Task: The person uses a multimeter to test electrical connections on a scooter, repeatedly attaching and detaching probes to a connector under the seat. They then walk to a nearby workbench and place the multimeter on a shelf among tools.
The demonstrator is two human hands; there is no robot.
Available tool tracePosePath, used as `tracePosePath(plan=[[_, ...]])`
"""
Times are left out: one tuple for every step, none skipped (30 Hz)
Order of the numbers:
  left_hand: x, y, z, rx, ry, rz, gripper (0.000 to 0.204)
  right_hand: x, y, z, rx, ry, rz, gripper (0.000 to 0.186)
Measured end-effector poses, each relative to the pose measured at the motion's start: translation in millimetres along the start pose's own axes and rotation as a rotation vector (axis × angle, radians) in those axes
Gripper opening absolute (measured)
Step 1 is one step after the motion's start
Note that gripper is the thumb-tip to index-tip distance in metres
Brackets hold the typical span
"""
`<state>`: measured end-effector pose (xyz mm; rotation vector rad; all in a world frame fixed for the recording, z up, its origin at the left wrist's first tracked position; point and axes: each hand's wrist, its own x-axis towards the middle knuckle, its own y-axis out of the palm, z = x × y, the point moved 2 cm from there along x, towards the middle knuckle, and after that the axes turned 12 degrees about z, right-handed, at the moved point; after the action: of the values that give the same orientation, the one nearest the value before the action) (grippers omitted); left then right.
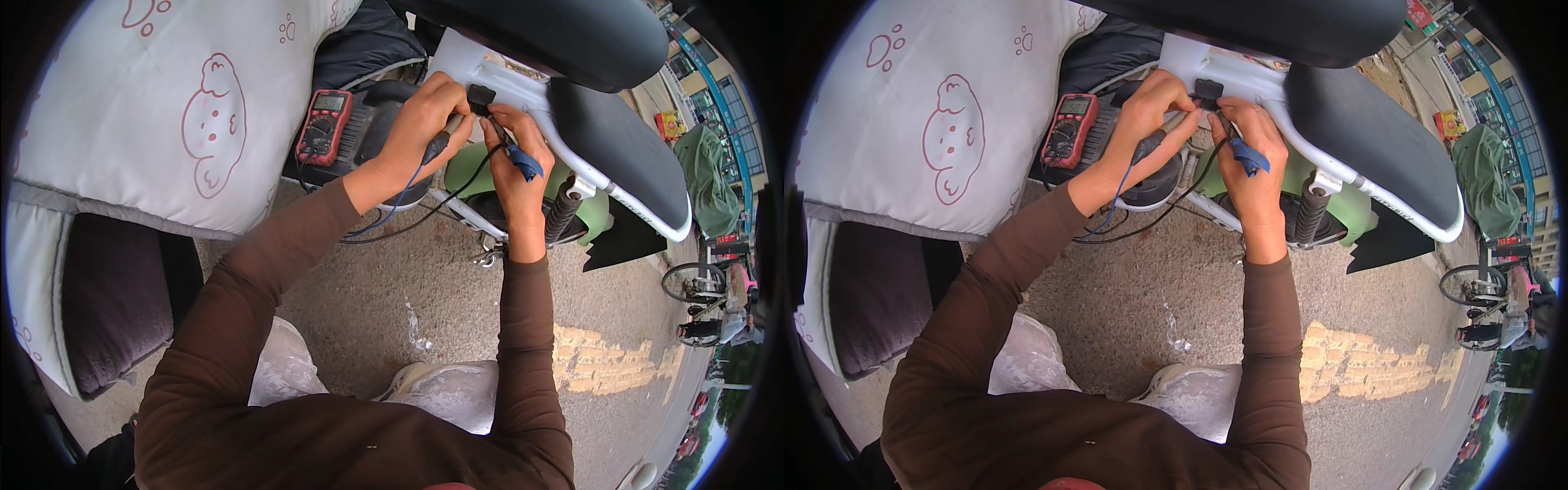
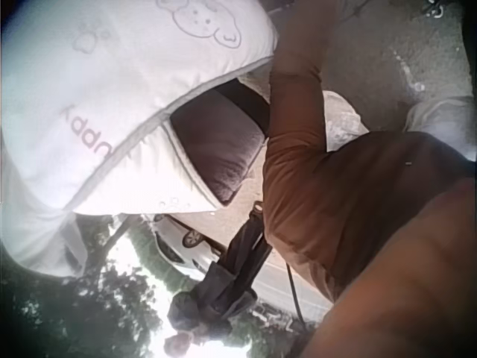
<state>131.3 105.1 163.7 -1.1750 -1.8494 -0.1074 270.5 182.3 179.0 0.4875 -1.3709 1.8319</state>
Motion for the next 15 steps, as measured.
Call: tracePosePath(plan=[[0.1, -0.3, -0.2, 0.0, -0.003, 0.002, 0.015, 0.0, 0.1, -0.5, -0.002, -0.002, 0.001, 0.018], [0.1, -0.4, -0.1, 0.001, -0.006, 0.004, 0.015, 0.1, 0.3, -0.8, -0.004, -0.003, 0.002, 0.018], [0.1, -0.2, 0.1, 0.001, -0.005, 0.004, 0.015, 0.0, 0.4, -0.8, -0.008, -0.004, 0.001, 0.019], [0.0, 0.1, 0.5, 0.002, -0.003, 0.004, 0.015, 0.0, 0.6, -0.7, -0.012, -0.005, 0.0, 0.019], [0.1, 0.3, 0.6, 0.004, -0.001, 0.004, 0.015, 0.1, 0.6, -0.6, -0.016, -0.006, -0.002, 0.019], [0.1, 0.3, 0.9, 0.0, -0.004, 0.007, 0.015, 0.1, 0.4, -0.7, -0.015, -0.007, -0.002, 0.019], [0.1, 0.3, 1.2, -0.004, -0.007, 0.009, 0.015, 0.1, 0.3, -0.8, -0.014, -0.007, -0.001, 0.019], [0.0, 0.5, 1.5, -0.008, -0.01, 0.012, 0.015, 0.0, 0.2, -1.0, -0.013, -0.007, 0.0, 0.019], [-0.2, 0.7, 1.7, -0.007, -0.011, 0.011, 0.015, -0.1, 0.2, -1.2, -0.01, -0.004, 0.0, 0.019], [-0.4, 0.9, 1.7, -0.006, -0.013, 0.01, 0.015, -0.3, 0.3, -1.2, -0.007, -0.001, 0.001, 0.019], [-0.3, 1.0, 1.5, -0.005, -0.014, 0.009, 0.015, -0.3, 0.3, -1.1, -0.004, 0.001, 0.001, 0.018], [-0.2, 0.7, 1.1, 0.002, -0.01, 0.008, 0.015, -0.4, 0.5, -1.2, -0.005, -0.001, 0.0, 0.018], [-0.2, 0.1, 0.5, 0.009, -0.006, 0.007, 0.015, -0.5, 1.0, -1.6, -0.006, -0.003, -0.001, 0.018], [-0.1, -0.3, 0.2, 0.016, -0.002, 0.006, 0.015, -0.5, 1.2, -1.7, -0.007, -0.005, -0.003, 0.018], [-0.1, -0.5, -0.1, 0.017, -0.004, 0.009, 0.015, -0.5, 1.2, -1.5, -0.002, -0.001, -0.002, 0.018]])
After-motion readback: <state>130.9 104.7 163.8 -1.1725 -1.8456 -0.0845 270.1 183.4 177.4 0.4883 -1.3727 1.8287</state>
